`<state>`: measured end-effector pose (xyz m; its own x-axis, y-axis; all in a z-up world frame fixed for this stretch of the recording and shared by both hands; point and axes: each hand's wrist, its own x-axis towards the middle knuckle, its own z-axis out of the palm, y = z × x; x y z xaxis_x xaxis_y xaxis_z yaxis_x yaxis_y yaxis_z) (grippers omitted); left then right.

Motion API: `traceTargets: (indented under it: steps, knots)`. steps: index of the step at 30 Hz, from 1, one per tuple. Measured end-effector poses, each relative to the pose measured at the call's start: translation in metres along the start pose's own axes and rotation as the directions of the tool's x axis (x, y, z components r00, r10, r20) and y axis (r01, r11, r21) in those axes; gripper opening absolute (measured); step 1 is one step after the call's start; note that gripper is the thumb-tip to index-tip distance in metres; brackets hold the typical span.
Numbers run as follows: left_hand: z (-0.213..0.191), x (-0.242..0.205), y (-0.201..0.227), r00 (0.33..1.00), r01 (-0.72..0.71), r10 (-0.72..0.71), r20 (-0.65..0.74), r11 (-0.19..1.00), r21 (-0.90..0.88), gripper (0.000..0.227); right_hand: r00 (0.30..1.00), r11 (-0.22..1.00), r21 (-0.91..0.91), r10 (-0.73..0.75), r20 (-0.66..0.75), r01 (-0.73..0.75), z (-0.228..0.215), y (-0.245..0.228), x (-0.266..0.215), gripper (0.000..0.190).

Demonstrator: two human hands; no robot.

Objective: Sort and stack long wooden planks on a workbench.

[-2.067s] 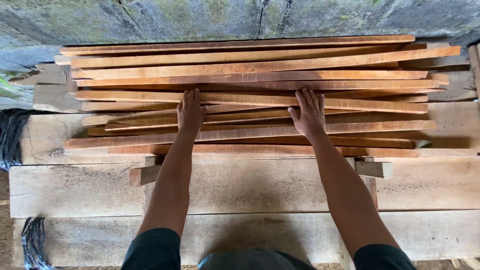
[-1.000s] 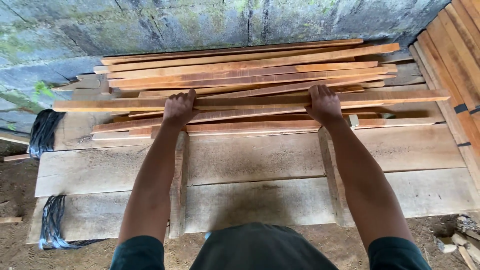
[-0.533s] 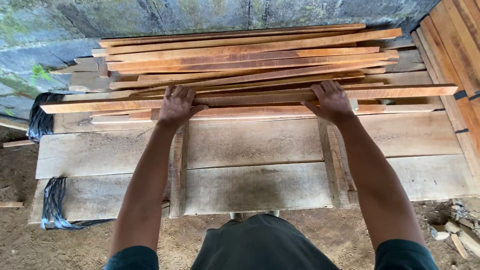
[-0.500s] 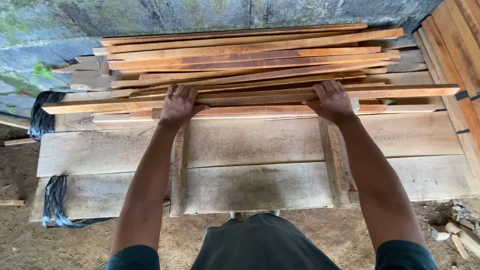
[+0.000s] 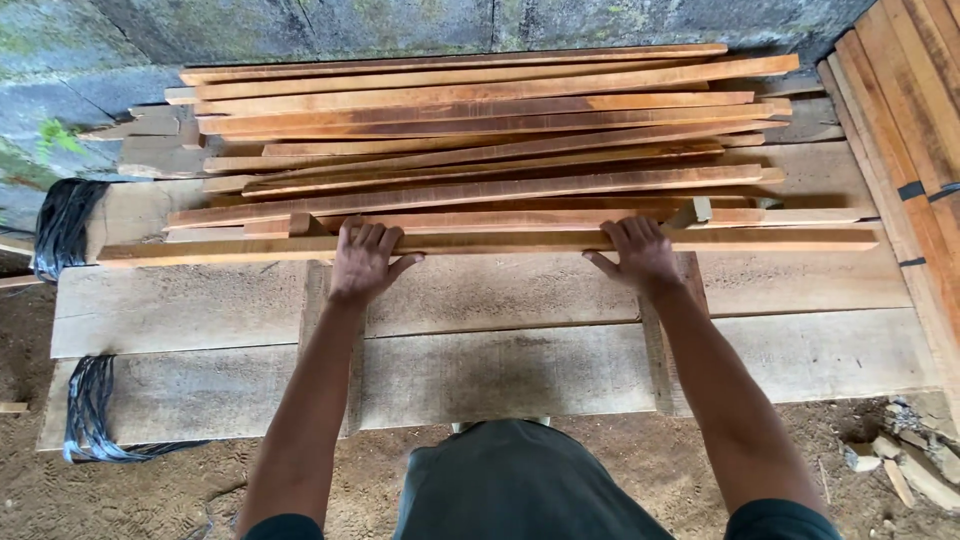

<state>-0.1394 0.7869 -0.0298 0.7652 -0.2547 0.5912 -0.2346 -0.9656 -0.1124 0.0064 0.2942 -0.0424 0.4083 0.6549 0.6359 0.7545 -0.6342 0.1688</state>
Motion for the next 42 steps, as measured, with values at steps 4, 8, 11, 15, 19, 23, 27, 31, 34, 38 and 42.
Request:
traceTargets:
  steps: [4, 8, 11, 15, 19, 23, 27, 31, 34, 38, 42]
  knots:
    - [0.025, -0.022, 0.003, 1.0, 0.016, -0.016, -0.021, 1.0, -0.018, 0.052, 0.999, 0.999, 0.023, 0.038, 0.027, -0.039, 0.005, -0.013, -0.009, 0.046]
    - [0.035, -0.035, 0.015, 0.992, 0.088, -0.088, 0.085, 0.996, 0.011, 0.053, 0.991, 0.997, -0.023, 0.081, 0.106, -0.079, 0.027, -0.015, -0.035, 0.047]
    - [0.095, -0.075, 0.023, 0.961, 0.138, -0.142, 0.235, 0.99, 0.035, 0.055, 0.929, 0.986, -0.073, 0.168, 0.329, -0.152, 0.054, -0.025, -0.057, 0.05]
    - [0.104, -0.08, 0.03, 0.886, 0.212, -0.197, 0.419, 0.977, 0.011, 0.054, 0.777, 0.968, -0.09, 0.243, 0.58, -0.236, 0.057, -0.025, -0.054, 0.051]
    - [0.082, -0.074, 0.03, 0.855, 0.226, -0.185, 0.485, 0.974, -0.025, 0.055, 0.804, 0.964, -0.054, 0.246, 0.542, -0.259, 0.045, -0.037, -0.046, 0.052]
    - [0.087, -0.068, 0.032, 0.855, 0.262, -0.2, 0.478, 0.963, -0.065, 0.055, 0.795, 0.93, -0.057, 0.342, 0.501, -0.364, 0.042, -0.038, -0.034, 0.061]
    - [0.105, -0.079, 0.021, 0.853, 0.207, -0.168, 0.494, 0.978, -0.025, 0.055, 0.77, 0.927, -0.047, 0.336, 0.543, -0.372, 0.044, -0.034, -0.026, 0.056]
    - [0.084, -0.07, 0.03, 0.845, 0.204, -0.167, 0.508, 0.979, -0.019, 0.053, 0.82, 0.931, 0.017, 0.313, 0.479, -0.365, 0.033, -0.041, -0.022, 0.05]
    - [0.064, -0.043, 0.033, 0.722, 0.34, -0.227, 0.654, 0.939, -0.049, 0.054, 0.793, 0.922, -0.006, 0.336, 0.508, -0.387, 0.04, -0.036, -0.02, 0.049]
    - [0.056, -0.019, 0.059, 0.519, 0.512, -0.302, 0.8, 0.859, -0.008, 0.073, 0.394, 0.841, -0.177, 0.412, 0.821, -0.511, 0.058, -0.044, -0.014, 0.06]
    - [0.081, 0.0, 0.122, 0.557, 0.498, -0.288, 0.779, 0.866, -0.036, 0.076, 0.367, 0.829, -0.089, 0.337, 0.867, -0.551, 0.058, -0.119, 0.046, 0.061]
